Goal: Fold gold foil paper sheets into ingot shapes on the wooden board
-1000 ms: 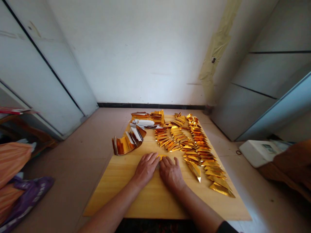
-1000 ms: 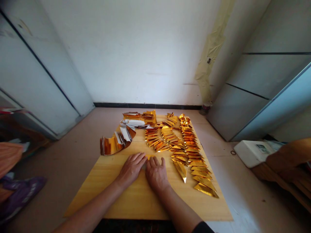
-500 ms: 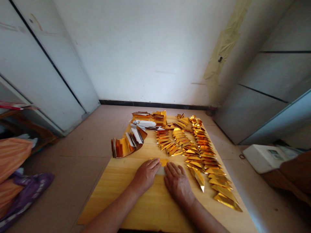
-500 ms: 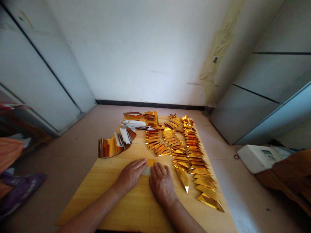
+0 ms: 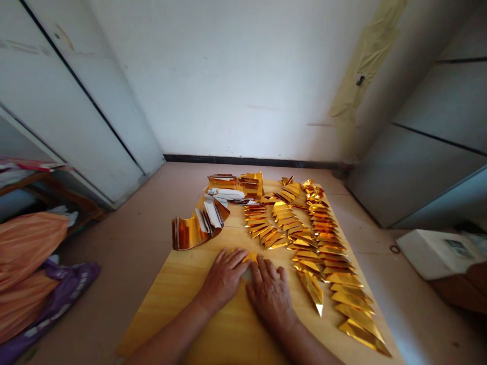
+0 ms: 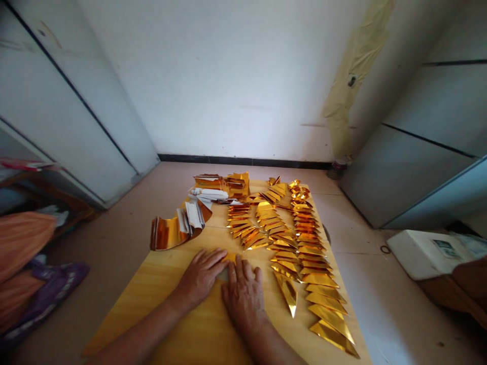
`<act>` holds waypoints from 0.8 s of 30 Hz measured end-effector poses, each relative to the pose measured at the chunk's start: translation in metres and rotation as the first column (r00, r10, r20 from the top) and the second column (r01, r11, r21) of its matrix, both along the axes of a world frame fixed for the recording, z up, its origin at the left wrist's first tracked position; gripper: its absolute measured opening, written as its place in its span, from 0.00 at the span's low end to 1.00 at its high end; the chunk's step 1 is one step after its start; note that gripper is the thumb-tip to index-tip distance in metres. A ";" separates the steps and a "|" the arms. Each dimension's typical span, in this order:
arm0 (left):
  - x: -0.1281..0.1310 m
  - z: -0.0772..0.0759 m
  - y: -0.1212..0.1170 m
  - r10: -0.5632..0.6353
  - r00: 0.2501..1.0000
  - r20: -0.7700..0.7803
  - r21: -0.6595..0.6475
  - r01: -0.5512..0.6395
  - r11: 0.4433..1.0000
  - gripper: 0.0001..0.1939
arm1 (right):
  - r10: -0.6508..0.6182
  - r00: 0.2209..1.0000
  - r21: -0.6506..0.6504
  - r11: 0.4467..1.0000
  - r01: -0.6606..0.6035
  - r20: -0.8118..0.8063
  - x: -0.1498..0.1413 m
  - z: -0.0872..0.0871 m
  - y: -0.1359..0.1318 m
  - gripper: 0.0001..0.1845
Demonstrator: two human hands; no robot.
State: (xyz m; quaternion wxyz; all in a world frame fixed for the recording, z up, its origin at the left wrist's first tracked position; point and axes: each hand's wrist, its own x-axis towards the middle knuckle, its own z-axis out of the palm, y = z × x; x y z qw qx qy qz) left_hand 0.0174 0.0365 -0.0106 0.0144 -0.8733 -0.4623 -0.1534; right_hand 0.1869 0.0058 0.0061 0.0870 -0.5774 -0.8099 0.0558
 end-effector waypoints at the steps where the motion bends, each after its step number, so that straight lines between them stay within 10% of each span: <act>1: 0.000 0.001 -0.001 0.011 1.000 -0.005 0.001 -0.011 1.000 0.20 | -0.006 1.000 -0.013 1.000 0.005 -0.005 0.000 0.000 -0.001 0.27; 24: -0.015 0.016 -0.012 -0.071 0.990 -0.121 -0.080 0.061 0.995 0.26 | 0.009 0.990 -0.096 0.995 -0.023 -0.138 0.001 -0.003 -0.007 0.25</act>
